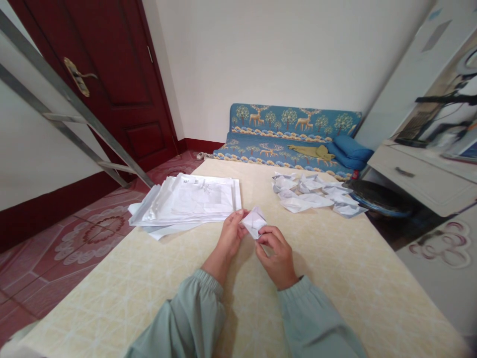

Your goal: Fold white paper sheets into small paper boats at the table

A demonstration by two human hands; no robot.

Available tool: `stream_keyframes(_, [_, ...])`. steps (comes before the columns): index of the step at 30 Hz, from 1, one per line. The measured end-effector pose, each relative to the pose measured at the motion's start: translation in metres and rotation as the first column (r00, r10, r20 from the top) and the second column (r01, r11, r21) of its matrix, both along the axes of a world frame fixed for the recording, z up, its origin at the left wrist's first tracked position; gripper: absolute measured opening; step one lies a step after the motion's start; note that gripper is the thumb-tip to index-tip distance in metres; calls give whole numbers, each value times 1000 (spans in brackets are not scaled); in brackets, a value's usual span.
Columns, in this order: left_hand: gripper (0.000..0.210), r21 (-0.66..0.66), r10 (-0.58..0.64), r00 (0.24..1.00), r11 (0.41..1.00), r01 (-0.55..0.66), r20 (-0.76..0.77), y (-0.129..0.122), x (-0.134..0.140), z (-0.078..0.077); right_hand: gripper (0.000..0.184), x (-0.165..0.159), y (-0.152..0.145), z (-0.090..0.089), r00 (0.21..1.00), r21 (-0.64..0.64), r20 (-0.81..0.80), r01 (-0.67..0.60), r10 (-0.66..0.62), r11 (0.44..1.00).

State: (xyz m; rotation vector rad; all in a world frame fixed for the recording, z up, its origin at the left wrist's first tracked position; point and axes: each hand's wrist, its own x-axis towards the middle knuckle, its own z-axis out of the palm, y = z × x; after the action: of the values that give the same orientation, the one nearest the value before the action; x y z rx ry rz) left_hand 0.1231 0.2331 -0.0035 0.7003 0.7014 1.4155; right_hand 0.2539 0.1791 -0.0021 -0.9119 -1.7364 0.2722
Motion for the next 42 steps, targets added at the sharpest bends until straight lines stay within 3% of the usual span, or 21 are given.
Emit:
stream_keyframes(5, [45,35,-58,993,997,62,-104,-5,-1,4,17,3,4,-3,997,12,70,-18,17,1000])
stream_keyframes(10, [48,48,8,966,999,4,-257,-2,2,-4,18,3,3,-3,996,-27,85,-37,39,999])
stream_keyframes(16, [37,-29,77,957,996,-88,-280,4,2,-12,14,6,3,-3,987,-182,-117,92,-114,979])
stream_keyframes(19, [36,-78,79,959,992,-104,-272,4,2,-10,22,8,5,-7,969,-276,-192,101,-157,956])
stream_keyframes(22, [34,-94,81,960,990,-110,-268,3,2,-8,36,7,4,-10,980,-312,-179,26,-85,950])
stream_keyframes(26, [31,-71,87,954,991,-112,-287,1,3,-6,49,1,1,-10,999,-315,-24,-43,37,948])
stream_keyframes(32, [36,20,91,923,996,-90,-374,2,5,-10,18,1,3,-10,992,-198,104,-46,68,979])
stream_keyframes(35, [50,190,213,854,972,-137,-475,2,3,-9,13,3,5,-11,988,-172,147,-13,39,985])
stream_keyframes(38, [42,342,367,713,921,-188,-597,1,-1,-7,13,3,5,-13,984,-178,175,15,17,984])
stream_keyframes(42, [33,312,378,644,924,-220,-665,3,-5,-9,13,3,6,-16,986,-173,162,72,-44,982])
